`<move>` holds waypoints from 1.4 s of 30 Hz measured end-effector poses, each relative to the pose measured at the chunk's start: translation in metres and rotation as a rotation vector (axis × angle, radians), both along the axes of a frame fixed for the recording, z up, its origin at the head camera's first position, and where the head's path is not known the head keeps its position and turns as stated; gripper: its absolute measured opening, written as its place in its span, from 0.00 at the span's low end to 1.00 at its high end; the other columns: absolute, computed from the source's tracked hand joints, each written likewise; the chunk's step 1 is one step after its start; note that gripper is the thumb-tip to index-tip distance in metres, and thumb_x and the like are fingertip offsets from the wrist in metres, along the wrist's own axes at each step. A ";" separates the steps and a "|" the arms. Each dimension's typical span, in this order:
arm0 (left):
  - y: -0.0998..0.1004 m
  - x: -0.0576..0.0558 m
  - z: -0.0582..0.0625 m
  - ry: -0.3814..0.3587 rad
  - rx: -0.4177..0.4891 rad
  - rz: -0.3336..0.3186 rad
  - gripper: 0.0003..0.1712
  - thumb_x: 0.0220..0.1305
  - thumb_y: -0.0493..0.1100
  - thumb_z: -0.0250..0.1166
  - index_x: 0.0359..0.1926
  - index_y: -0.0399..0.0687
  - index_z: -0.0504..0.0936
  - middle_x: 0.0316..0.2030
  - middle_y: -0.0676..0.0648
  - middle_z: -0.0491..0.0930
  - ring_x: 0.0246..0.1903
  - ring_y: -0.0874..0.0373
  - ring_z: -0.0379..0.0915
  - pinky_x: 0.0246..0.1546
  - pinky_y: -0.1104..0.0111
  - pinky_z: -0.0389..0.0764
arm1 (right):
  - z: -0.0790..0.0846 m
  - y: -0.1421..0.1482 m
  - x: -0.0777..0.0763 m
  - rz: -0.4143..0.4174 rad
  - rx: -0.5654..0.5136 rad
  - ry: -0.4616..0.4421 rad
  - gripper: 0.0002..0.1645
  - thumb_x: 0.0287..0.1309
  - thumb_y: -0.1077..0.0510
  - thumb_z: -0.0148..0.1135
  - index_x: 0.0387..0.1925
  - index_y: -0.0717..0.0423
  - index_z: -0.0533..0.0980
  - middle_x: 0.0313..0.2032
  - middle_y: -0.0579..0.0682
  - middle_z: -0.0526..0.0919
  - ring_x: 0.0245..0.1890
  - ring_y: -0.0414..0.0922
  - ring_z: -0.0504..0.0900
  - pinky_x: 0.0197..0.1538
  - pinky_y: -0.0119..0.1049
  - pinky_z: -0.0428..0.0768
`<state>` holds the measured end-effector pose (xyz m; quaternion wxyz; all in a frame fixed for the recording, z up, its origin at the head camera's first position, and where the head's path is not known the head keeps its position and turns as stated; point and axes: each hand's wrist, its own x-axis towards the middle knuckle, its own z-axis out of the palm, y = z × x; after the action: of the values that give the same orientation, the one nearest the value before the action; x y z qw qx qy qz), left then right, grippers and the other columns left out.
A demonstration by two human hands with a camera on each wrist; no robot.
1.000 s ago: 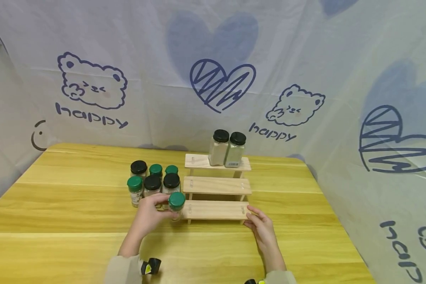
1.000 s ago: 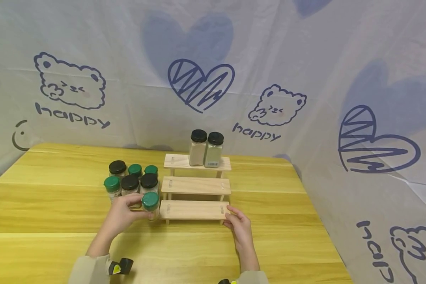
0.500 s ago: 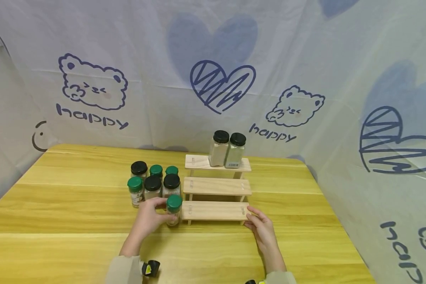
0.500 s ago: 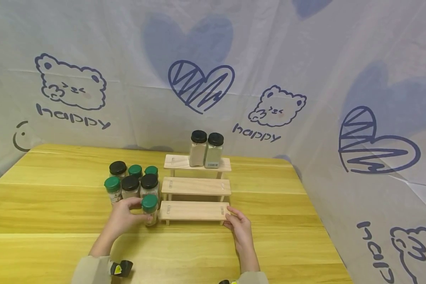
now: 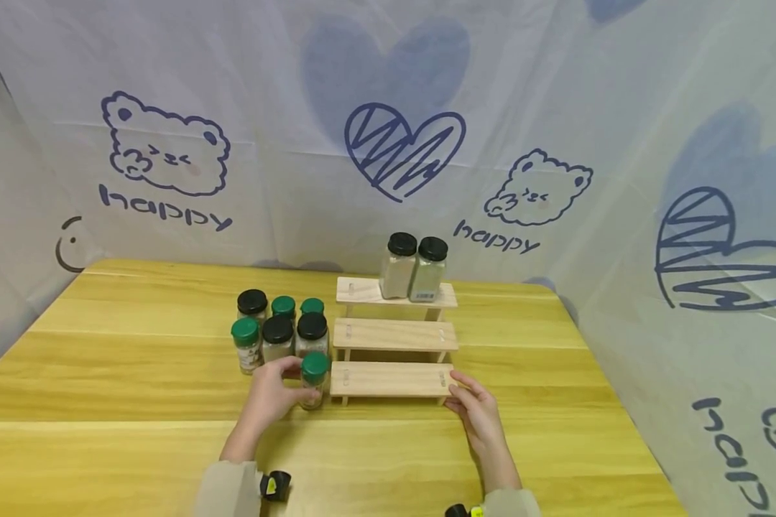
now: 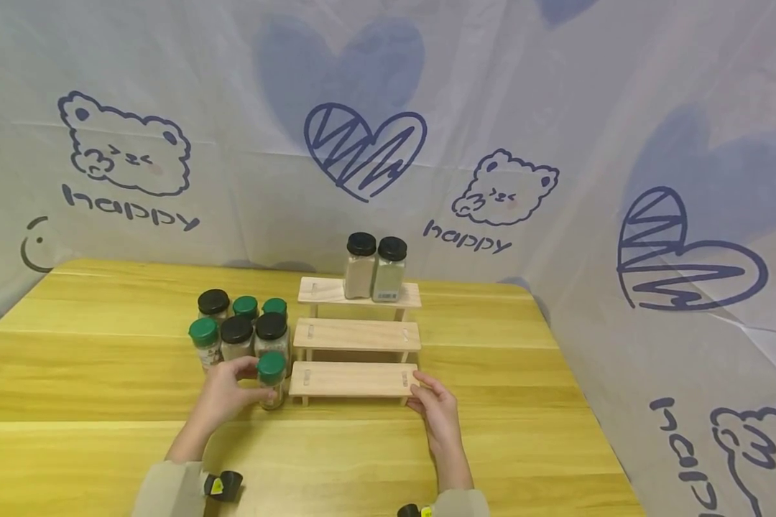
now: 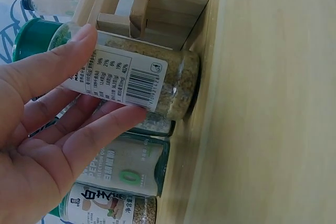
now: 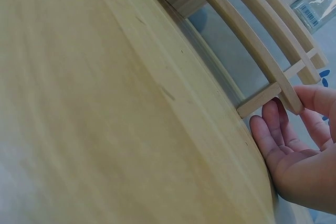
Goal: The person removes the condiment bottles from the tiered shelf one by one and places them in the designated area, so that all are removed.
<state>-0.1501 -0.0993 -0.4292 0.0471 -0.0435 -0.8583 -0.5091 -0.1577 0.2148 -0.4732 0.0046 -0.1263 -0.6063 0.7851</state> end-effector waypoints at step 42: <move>0.003 0.009 0.052 0.105 -0.013 0.095 0.12 0.48 0.33 0.68 0.35 0.32 0.79 0.28 0.43 0.78 0.27 0.53 0.74 0.29 0.68 0.78 | 0.000 0.001 0.000 0.006 -0.010 0.008 0.19 0.55 0.71 0.53 0.50 0.70 0.70 0.34 0.51 0.74 0.28 0.40 0.77 0.38 0.32 0.79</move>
<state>-0.1407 -0.0964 -0.3777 0.1160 -0.0298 -0.8591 -0.4975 -0.1577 0.2153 -0.4732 0.0039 -0.1213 -0.6027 0.7887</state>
